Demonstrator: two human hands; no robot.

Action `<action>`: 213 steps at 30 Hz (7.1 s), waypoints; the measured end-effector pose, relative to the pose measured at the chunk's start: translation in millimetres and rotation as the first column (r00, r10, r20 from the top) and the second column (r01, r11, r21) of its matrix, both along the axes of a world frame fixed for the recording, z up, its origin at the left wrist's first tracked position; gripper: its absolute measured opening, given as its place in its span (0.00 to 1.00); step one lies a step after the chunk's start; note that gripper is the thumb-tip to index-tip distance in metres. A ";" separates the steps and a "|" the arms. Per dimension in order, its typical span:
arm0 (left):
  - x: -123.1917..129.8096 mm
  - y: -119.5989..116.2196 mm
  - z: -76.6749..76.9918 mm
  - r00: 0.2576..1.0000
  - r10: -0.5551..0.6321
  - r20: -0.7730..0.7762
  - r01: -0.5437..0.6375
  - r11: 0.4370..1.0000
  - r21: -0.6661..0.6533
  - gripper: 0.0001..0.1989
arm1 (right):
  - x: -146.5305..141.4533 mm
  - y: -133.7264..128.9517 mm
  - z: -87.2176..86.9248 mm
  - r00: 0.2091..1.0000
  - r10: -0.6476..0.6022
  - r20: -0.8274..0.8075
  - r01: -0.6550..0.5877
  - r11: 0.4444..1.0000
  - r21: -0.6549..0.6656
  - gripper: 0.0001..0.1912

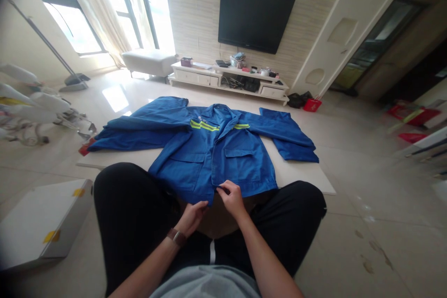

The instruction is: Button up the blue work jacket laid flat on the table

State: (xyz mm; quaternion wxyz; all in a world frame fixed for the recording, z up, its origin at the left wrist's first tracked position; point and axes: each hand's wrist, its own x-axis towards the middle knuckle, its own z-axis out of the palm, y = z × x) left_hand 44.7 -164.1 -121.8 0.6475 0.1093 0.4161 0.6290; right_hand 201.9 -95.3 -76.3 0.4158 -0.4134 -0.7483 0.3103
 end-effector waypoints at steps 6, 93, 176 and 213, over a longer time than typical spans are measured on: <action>7.1 2.6 4.0 0.990 0.052 -0.133 -0.050 0.999 0.021 0.28 | 5.7 -20.4 13.3 0.988 0.039 0.148 -0.064 0.984 0.168 0.08; 10.9 0.1 -7.3 0.824 -0.002 -0.566 0.096 0.986 0.137 0.19 | -2.2 -30.3 1.9 0.961 0.022 0.274 -0.038 0.998 0.053 0.12; 7.5 3.1 -10.8 0.791 -0.100 -0.603 0.161 0.986 0.047 0.25 | -3.1 -28.5 -11.2 0.946 -0.064 0.317 0.066 0.998 0.006 0.10; 10.8 0.5 -11.2 0.795 -0.092 -0.600 0.133 0.991 0.025 0.24 | 8.8 -13.6 7.8 0.972 0.137 0.191 -0.095 0.972 -0.215 0.15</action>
